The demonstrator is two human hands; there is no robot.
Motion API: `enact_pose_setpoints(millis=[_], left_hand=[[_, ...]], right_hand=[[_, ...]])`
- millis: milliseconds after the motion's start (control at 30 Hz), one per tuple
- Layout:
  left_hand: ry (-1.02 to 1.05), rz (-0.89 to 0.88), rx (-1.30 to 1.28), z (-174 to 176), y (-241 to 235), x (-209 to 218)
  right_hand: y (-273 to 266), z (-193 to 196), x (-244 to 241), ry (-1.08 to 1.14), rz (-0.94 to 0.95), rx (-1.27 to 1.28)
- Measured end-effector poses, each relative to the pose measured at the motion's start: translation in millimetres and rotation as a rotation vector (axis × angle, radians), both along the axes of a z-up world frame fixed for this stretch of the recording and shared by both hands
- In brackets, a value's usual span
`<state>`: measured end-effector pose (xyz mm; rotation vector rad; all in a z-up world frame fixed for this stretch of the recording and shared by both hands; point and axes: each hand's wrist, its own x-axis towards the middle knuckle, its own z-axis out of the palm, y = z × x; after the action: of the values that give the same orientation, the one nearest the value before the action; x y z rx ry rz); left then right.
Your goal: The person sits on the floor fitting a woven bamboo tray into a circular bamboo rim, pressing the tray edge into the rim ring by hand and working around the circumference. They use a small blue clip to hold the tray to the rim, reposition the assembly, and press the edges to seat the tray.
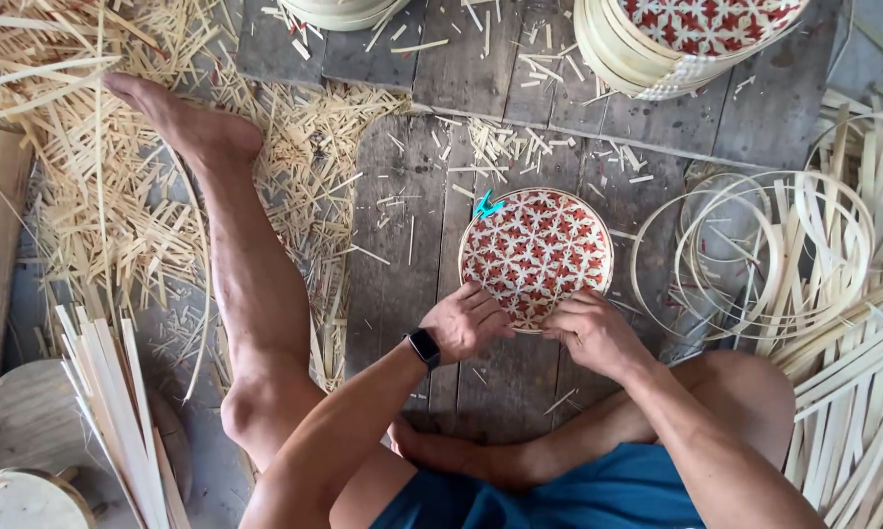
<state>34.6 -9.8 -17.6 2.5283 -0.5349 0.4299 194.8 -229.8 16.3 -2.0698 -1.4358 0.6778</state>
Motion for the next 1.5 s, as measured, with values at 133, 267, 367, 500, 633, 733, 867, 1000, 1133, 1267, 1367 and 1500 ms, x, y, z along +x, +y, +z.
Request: enact_pose_setpoints(millis=[133, 267, 367, 500, 633, 733, 867, 1000, 1133, 1267, 1367, 1500], left_hand=[[0.068, 0.098, 0.031, 1.1, -8.2, 3.9], [0.289, 0.104, 0.191, 2.3, -15.2, 3.8], [0.392, 0.115, 0.244, 3.2, -19.4, 9.3], [0.492, 0.11, 0.257, 6.0, -19.7, 10.7], [0.384, 0.093, 0.233, 1.8, -9.6, 5.6], [0.246, 0.05, 0.245, -5.8, -1.1, -3.1], [0.224, 0.057, 0.272, -21.2, -13.9, -7.7], [0.181, 0.078, 0.252, -25.5, -8.6, 0.0], [0.209, 0.029, 0.184, -22.0, -8.4, -1.5], [0.176, -0.004, 0.153, -25.8, -2.3, 4.7], [0.11, 0.023, 0.121, -16.4, 0.7, 6.5], [-0.032, 0.058, 0.139, -6.7, 2.5, 11.6]], right_hand=[[16.0, 5.9, 10.7, 0.059, 0.015, -0.248], [47.0, 21.0, 17.9, 0.137, -0.021, -0.616], [57.1, 32.0, 24.3, 0.171, -0.046, -0.78], [21.6, 1.2, 8.0, 0.133, 0.025, -0.504], [-5.1, -28.1, -6.5, -0.223, 0.182, -0.084], [5.2, -2.1, 0.5, -0.35, 0.26, -0.137], [15.3, 30.3, 14.7, -0.262, 0.244, -0.185], [39.8, 19.0, 45.7, -0.226, -0.036, 0.021], [59.7, -13.7, 75.3, -0.481, -0.353, 0.03], [66.3, -78.7, 98.6, -0.605, -0.315, -0.172], [77.2, -73.8, 100.2, -0.591, -0.332, -0.236], [76.0, -27.5, 86.8, -0.5, -0.342, -0.288]])
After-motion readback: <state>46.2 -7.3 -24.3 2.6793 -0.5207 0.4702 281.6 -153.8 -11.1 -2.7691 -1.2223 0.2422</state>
